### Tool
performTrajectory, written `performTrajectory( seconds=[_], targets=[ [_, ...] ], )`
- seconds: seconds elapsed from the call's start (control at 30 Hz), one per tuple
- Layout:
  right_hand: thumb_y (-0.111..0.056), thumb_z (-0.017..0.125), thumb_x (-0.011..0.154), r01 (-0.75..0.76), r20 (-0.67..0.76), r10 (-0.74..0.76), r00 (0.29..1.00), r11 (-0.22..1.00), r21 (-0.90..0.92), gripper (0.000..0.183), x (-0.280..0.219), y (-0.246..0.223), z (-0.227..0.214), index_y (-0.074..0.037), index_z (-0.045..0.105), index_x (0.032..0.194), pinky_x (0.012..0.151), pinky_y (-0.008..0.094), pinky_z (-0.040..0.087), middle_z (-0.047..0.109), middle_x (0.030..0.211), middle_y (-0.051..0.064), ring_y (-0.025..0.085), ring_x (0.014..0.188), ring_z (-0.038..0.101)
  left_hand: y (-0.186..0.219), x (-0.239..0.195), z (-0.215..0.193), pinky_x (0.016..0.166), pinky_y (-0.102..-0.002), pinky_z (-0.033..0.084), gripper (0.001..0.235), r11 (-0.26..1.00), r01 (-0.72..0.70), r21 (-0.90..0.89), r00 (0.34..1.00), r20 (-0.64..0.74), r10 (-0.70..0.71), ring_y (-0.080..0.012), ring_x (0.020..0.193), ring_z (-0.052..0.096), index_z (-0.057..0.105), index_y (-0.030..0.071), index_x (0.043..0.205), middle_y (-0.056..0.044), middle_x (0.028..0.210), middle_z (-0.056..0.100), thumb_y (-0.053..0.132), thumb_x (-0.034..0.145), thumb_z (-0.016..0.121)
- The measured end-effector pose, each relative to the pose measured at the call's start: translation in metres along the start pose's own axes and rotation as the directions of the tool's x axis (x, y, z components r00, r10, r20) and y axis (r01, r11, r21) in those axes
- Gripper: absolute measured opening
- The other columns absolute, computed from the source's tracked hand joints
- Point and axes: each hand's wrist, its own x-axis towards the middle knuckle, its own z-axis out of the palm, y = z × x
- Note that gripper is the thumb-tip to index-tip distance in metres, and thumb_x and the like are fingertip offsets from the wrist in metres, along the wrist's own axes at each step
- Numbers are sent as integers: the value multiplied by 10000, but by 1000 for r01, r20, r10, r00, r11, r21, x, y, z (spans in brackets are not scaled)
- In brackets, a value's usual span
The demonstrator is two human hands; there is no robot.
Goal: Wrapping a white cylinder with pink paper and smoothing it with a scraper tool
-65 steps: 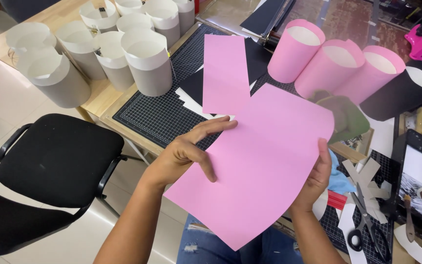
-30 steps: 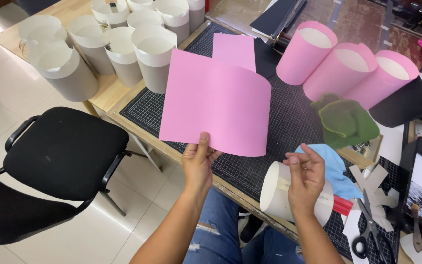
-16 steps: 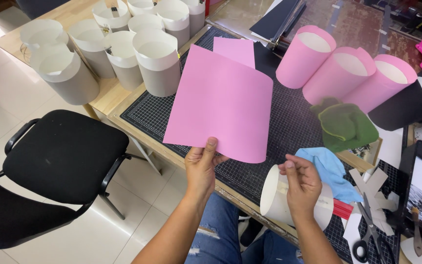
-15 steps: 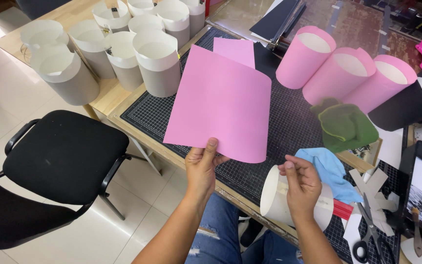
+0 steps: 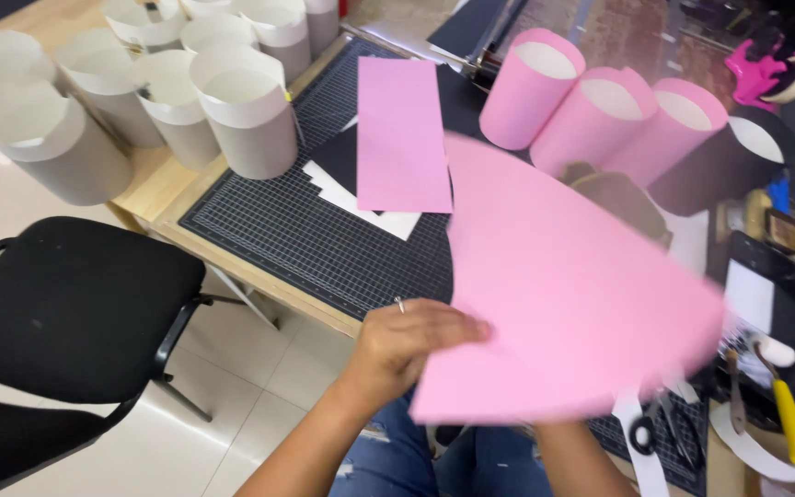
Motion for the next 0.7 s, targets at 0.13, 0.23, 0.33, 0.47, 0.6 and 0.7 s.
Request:
performTrajectory(
  seconds=[0.13,0.23,0.33,0.47,0.6,0.7],
  targets=[
    [-286,350,1154,-60,34,53,998,974,219,523,-8,19,4,-73,231,1617,1245,426,181,344,1584,117,285,1435,324,-3,-3,9,962,-357,638,276,967,-212,140,970,154,190,-278,1068,771,720,86,1213,0,1213,743,143,1108,471],
    [-274,355,1148,-107,59,91,994,916,386,508,-16,32,1,-73,254,1603,1203,414,207,364,1525,115,274,1376,341,-2,-10,10,973,-369,633,294,984,-154,85,977,163,138,-284,1071,767,726,87,1188,-8,1187,751,144,1112,448],
    [-263,361,1142,-147,81,123,989,827,542,493,-20,52,-12,-74,277,1590,1161,401,233,384,1466,113,263,1317,357,-1,-15,15,861,-338,613,207,1000,12,20,993,113,-14,-245,943,772,741,79,1120,-30,1057,774,150,1051,559],
    [-247,368,1134,-196,114,165,980,661,724,475,-16,76,-27,-74,307,1572,1104,384,268,411,1387,110,249,1239,378,-4,-29,29,707,-221,544,166,791,577,-203,812,36,-582,-35,765,658,813,95,1043,31,867,782,170,899,781],
    [-232,375,1126,-234,157,201,967,454,860,457,-14,94,-41,-74,337,1554,1047,368,303,438,1308,107,234,1160,400,-22,-37,40,571,-207,384,369,594,660,-460,712,128,-691,-24,617,478,660,58,1252,25,730,703,98,902,770],
    [-220,381,1120,-245,187,221,957,276,929,445,-20,102,-51,-75,360,1540,1005,355,329,458,1249,105,223,1101,416,-29,-40,42,605,-211,476,455,531,684,-500,661,116,-742,-39,610,551,628,59,1300,8,693,702,97,875,787]
  ],
)
